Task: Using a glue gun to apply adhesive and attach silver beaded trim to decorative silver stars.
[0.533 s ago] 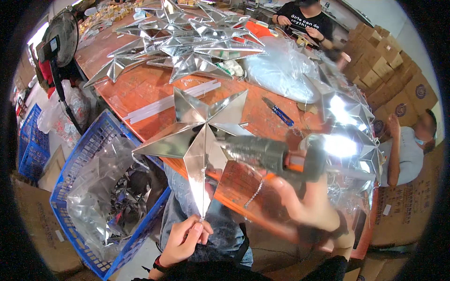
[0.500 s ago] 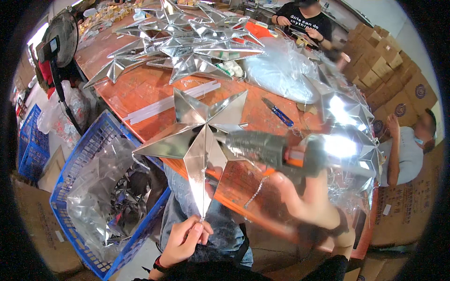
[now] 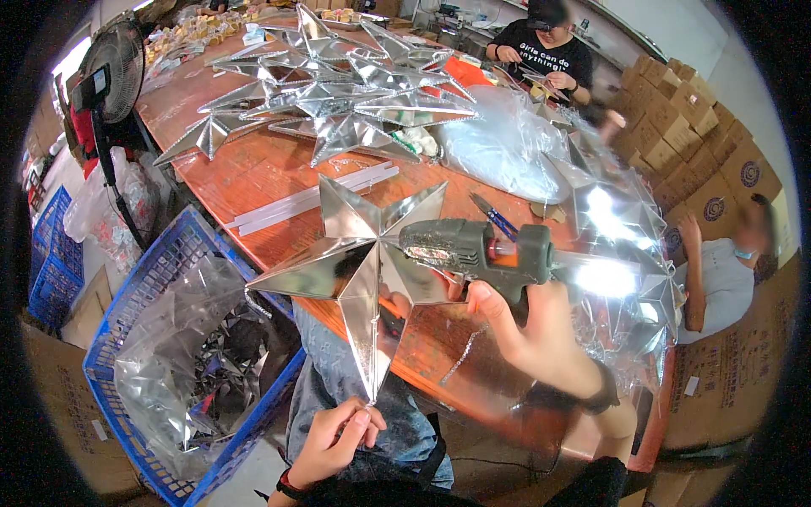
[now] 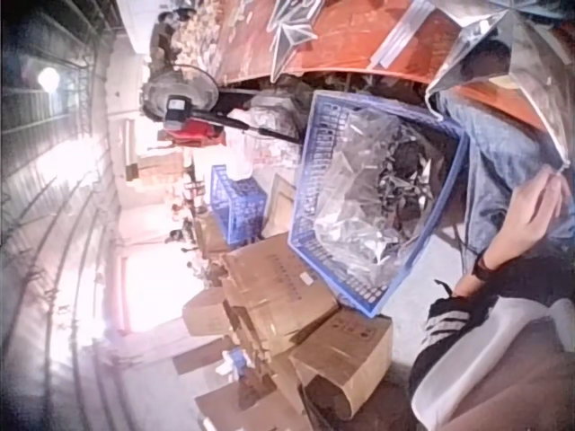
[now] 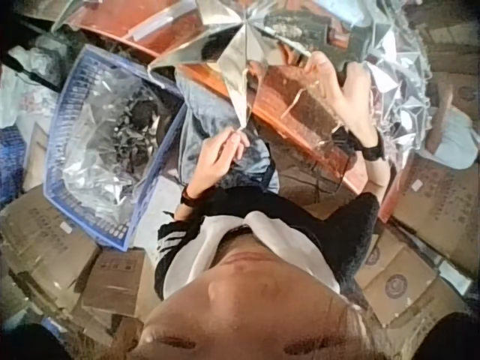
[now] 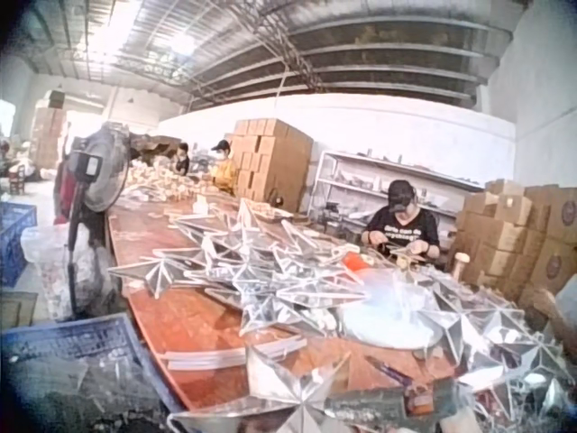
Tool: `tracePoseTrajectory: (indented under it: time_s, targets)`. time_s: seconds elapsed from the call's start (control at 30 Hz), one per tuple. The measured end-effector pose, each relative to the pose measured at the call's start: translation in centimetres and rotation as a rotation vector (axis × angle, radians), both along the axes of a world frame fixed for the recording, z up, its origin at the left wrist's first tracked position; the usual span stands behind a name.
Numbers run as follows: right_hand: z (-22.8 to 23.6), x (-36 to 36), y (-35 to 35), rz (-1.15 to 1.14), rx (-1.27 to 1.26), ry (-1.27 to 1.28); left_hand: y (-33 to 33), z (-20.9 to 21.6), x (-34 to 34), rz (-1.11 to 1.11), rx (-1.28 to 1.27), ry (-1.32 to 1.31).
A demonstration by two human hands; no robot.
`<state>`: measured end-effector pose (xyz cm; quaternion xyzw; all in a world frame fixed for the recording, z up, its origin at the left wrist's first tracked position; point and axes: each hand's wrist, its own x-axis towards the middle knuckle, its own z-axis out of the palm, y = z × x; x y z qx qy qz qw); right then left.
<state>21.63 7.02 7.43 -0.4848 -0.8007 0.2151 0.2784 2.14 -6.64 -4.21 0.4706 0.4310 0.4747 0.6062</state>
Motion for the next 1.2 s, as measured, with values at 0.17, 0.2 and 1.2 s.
tracePoseTrajectory:
  time_s: [0.17,0.2,1.2]
  targets:
    - [0.7,-0.4,-0.3,0.002,-0.051,-0.03,0.0,-0.1,-0.1,-0.008,-0.019,0.002]
    - [0.7,-0.4,-0.4,0.0,-0.055,-0.018,-0.1,-0.1,-0.1,-0.009,-0.018,0.003]
    - [-7.1,16.8,1.6,-0.453,0.152,0.058,1.1,0.0,1.6,-0.012,0.512,0.512]
